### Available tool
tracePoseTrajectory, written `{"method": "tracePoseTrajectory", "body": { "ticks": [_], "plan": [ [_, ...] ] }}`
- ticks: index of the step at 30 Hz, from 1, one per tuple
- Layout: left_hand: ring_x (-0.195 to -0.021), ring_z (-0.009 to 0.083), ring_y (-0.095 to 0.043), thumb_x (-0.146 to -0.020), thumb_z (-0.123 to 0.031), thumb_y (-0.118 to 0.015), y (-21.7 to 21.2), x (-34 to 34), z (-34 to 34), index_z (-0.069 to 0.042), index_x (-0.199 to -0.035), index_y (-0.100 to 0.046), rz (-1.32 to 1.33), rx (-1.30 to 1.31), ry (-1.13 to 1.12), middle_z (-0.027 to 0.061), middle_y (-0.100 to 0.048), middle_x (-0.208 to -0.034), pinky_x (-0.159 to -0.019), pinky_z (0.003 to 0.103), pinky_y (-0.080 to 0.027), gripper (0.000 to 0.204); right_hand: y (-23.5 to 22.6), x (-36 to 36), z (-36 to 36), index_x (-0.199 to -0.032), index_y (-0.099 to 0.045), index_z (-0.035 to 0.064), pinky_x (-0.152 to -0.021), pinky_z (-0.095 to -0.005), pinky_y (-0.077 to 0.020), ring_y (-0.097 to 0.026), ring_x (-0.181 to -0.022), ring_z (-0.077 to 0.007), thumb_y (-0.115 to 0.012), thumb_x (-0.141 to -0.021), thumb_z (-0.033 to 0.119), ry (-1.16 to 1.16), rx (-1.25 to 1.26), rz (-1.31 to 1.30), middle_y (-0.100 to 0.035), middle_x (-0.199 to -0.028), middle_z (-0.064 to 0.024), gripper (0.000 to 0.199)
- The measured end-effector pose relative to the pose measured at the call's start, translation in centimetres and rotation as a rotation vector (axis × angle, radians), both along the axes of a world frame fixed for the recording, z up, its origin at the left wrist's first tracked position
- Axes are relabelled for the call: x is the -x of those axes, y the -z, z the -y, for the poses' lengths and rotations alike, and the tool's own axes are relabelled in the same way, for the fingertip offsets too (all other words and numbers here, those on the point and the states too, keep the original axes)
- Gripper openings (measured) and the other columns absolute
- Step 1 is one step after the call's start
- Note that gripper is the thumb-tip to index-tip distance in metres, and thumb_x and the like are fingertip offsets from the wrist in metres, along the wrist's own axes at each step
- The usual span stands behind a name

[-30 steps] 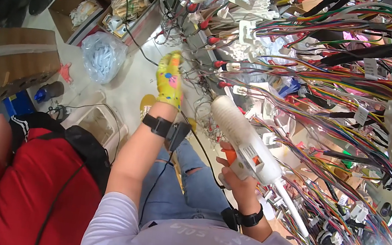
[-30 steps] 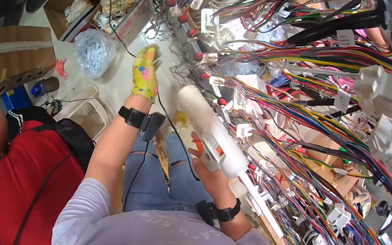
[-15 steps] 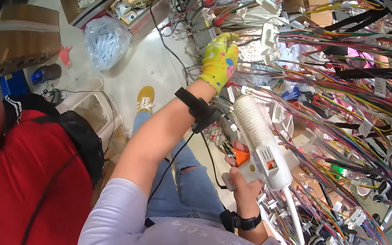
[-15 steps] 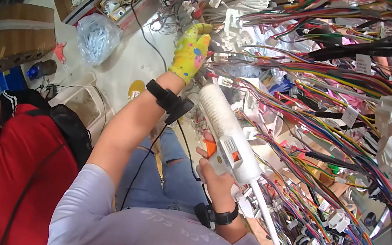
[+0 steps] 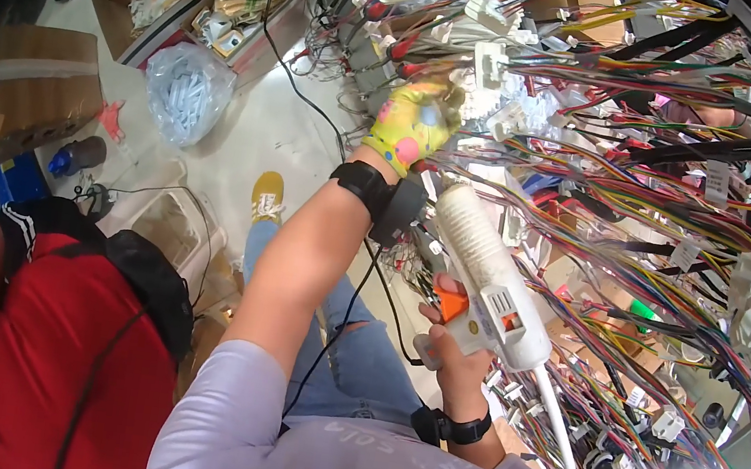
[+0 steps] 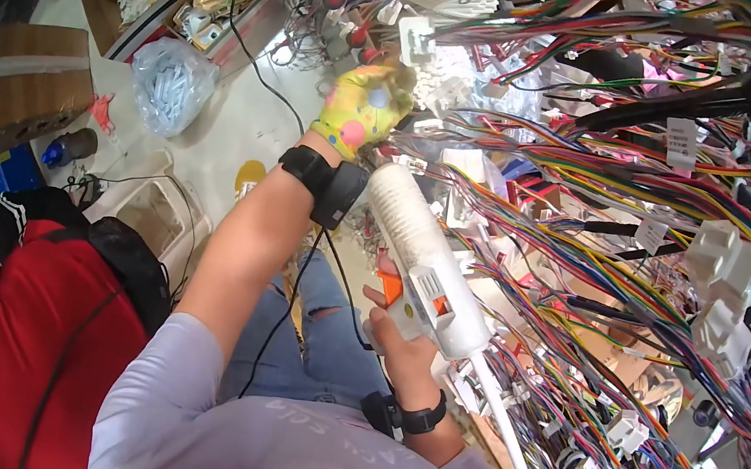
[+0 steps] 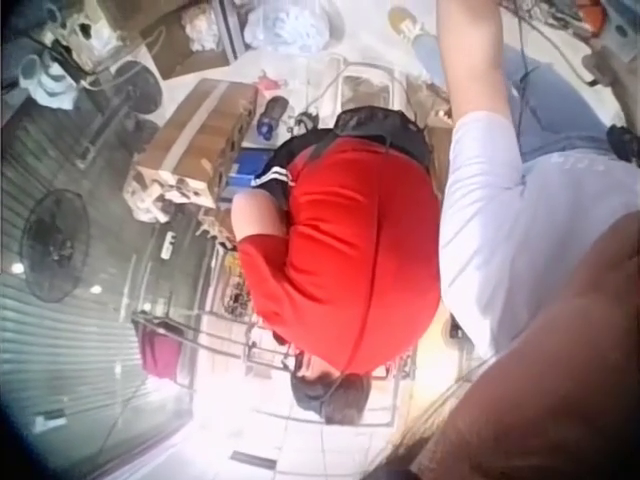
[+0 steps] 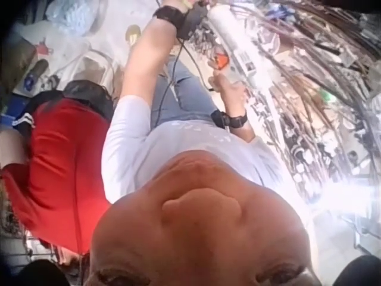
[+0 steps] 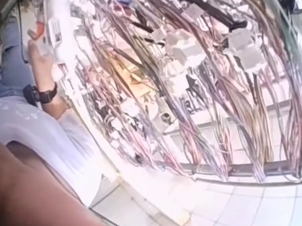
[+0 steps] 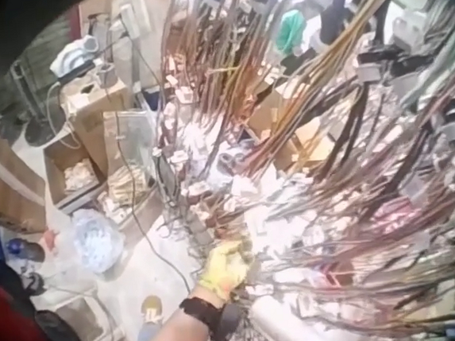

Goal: The person selects a connector from a rack of wire harnesses and applies glue to it using a glue gun, repeating this process for several other connectors.

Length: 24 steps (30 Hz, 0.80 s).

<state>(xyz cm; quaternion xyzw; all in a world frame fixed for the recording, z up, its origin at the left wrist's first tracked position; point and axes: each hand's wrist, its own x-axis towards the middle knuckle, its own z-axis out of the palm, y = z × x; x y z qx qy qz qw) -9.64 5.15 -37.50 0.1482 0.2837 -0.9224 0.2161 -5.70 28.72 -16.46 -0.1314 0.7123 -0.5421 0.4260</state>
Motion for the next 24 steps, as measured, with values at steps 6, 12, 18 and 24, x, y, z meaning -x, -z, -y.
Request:
{"method": "tracePoseTrajectory", "body": {
  "ticks": [6, 12, 18, 24],
  "plan": [
    [-0.107, 0.0329, -0.054, -0.079, -0.007, -0.062, -1.8, 1.6, 1.3, -0.004, -0.11, -0.055, -0.036, 0.064, -0.208, 0.0116, -0.06, -0.106, -0.089, 0.043, -0.044, 0.031, 0.3, 0.5, -0.4, -0.131, -0.036, 0.0024, -0.092, -0.0434, -0.0482, -0.047, -0.119, -0.0271, -0.05, -0.076, -0.01, -0.047, 0.006, 0.051, -0.048, -0.125, -0.0159, 0.058],
    [-0.092, 0.024, -0.058, -0.083, -0.005, -0.059, 1.1, 0.9, 2.1, -0.001, -0.107, -0.056, 0.122, 0.281, -0.141, 0.0119, -0.06, -0.101, -0.075, 0.032, -0.049, 0.025, 0.2, 0.2, 0.4, -0.13, -0.037, 0.0035, -0.092, -0.0412, -0.0481, -0.047, -0.119, -0.0262, -0.05, -0.076, -0.011, -0.062, -0.012, 0.099, -0.049, -0.126, -0.0149, 0.058],
    [-0.07, 0.0113, -0.057, -0.084, -0.014, -0.063, -3.4, -4.2, 0.5, -0.005, -0.106, -0.059, 0.255, 0.715, 0.187, 0.0023, -0.06, -0.079, -0.055, 0.021, -0.042, 0.024, 0.2, 0.7, 0.0, -0.129, -0.04, 0.0028, -0.089, -0.044, -0.0493, -0.046, -0.12, -0.0288, -0.058, -0.073, -0.002, -0.053, -0.063, 0.069, -0.05, -0.123, -0.0157, 0.059],
    [-0.088, 0.0097, -0.058, -0.09, -0.016, -0.052, -6.3, -10.6, -1.7, 0.001, -0.12, -0.052, 0.282, 0.87, 0.342, 0.0074, -0.06, -0.106, -0.065, 0.017, -0.045, 0.034, 0.3, 0.4, -0.6, -0.13, -0.039, 0.0022, -0.089, -0.0436, -0.0488, -0.046, -0.12, -0.0304, -0.058, -0.074, -0.004, -0.057, -0.012, 0.067, -0.051, -0.124, -0.0163, 0.06]
  ]
}}
